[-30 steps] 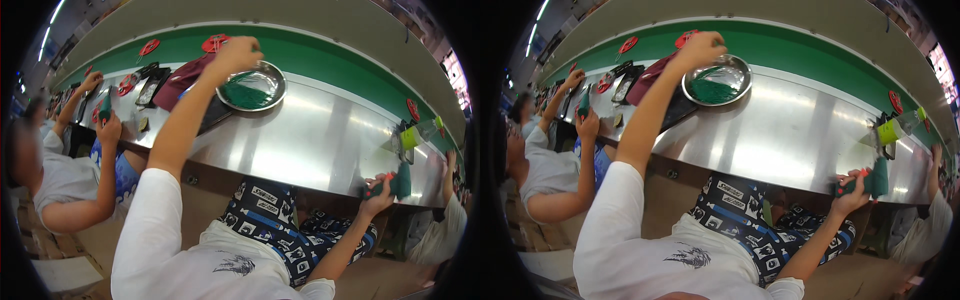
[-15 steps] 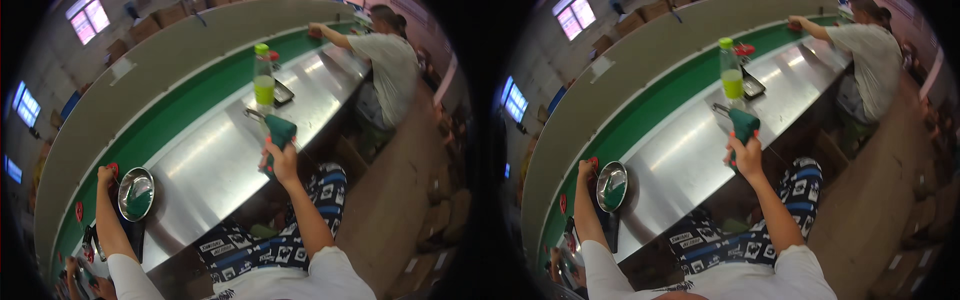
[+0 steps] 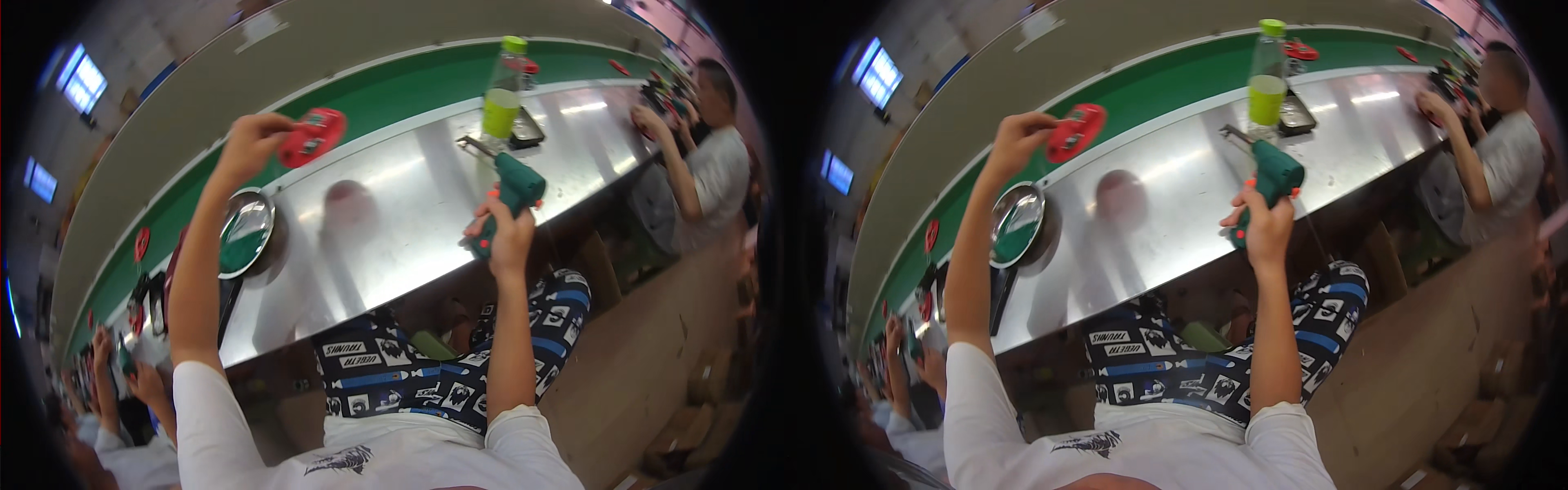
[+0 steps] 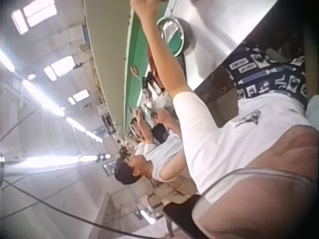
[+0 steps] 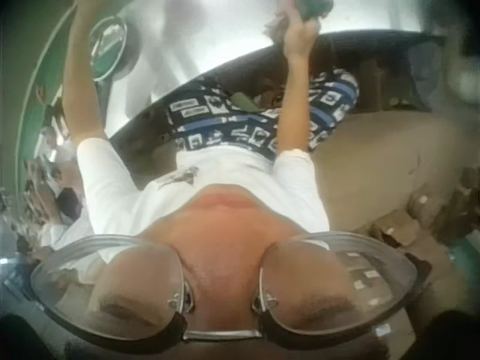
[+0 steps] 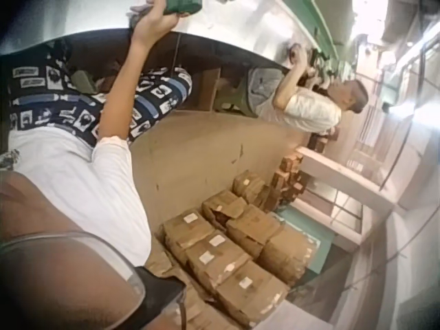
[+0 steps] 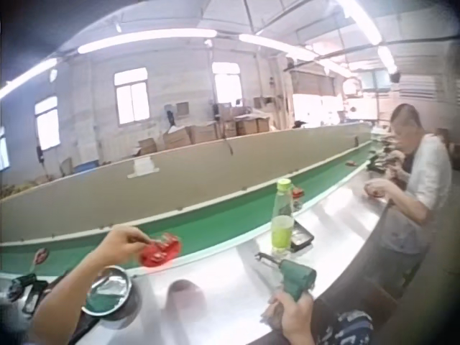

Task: Soldering wires onto a printed circuit board attached to a red plastic base on an assembly line.

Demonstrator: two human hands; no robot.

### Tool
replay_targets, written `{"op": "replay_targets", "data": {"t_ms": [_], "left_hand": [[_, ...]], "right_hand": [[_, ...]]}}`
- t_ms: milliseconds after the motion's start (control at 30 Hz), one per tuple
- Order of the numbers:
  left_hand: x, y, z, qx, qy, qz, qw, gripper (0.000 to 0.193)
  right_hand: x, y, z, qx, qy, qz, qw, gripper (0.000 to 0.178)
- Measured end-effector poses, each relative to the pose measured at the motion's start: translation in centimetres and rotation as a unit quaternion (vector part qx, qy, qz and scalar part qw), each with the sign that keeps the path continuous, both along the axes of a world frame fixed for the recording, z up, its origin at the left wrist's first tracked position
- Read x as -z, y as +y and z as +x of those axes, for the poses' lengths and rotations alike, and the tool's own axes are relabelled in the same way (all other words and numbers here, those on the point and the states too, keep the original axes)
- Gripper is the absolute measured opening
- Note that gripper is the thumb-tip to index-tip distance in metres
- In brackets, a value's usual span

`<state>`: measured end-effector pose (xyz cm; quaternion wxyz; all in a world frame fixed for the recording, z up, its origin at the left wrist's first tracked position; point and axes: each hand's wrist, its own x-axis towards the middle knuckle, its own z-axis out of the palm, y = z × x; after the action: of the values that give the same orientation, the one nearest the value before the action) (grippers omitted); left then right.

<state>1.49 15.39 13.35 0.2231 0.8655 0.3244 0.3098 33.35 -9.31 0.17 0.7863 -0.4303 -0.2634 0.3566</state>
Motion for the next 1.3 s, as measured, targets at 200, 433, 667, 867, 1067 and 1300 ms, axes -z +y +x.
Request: {"op": "replay_targets", "data": {"t_ms": [200, 433, 667, 867, 1067, 1300], "left_hand": [[4.6, -8.9, 1.8, 0.109, 0.146, 0.065, 0.981, 0.022], [4.4, -11.5, -2.9, -0.032, 0.08, -0.01, 0.996, 0.031], [6.6, -7.9, -11.3, -0.199, 0.225, -0.069, 0.951, 0.015], [8.4, -7.0, -12.0, -0.171, 0.204, -0.088, 0.96, 0.012], [7.8, -7.2, -12.4, -0.164, 0.108, -0.073, 0.978, 0.014], [7.0, -8.3, -11.9, -0.216, 0.046, -0.049, 0.974, 0.019]], "right_hand": [[0.0, 0.0, -0.9, -0.002, -0.009, -0.007, 1.0, 0.035], [-0.4, -0.1, -1.2, 0.015, -0.036, -0.021, 0.999, 0.037], [-0.2, -0.2, -1.3, 0.012, -0.07, -0.039, 0.997, 0.035], [0.1, -0.1, -1.1, 0.023, -0.086, -0.054, 0.995, 0.038], [-0.1, -0.3, -1.2, 0.037, -0.104, -0.065, 0.992, 0.038], [0.1, -0.2, -1.6, 0.014, -0.106, -0.046, 0.993, 0.037]]}}
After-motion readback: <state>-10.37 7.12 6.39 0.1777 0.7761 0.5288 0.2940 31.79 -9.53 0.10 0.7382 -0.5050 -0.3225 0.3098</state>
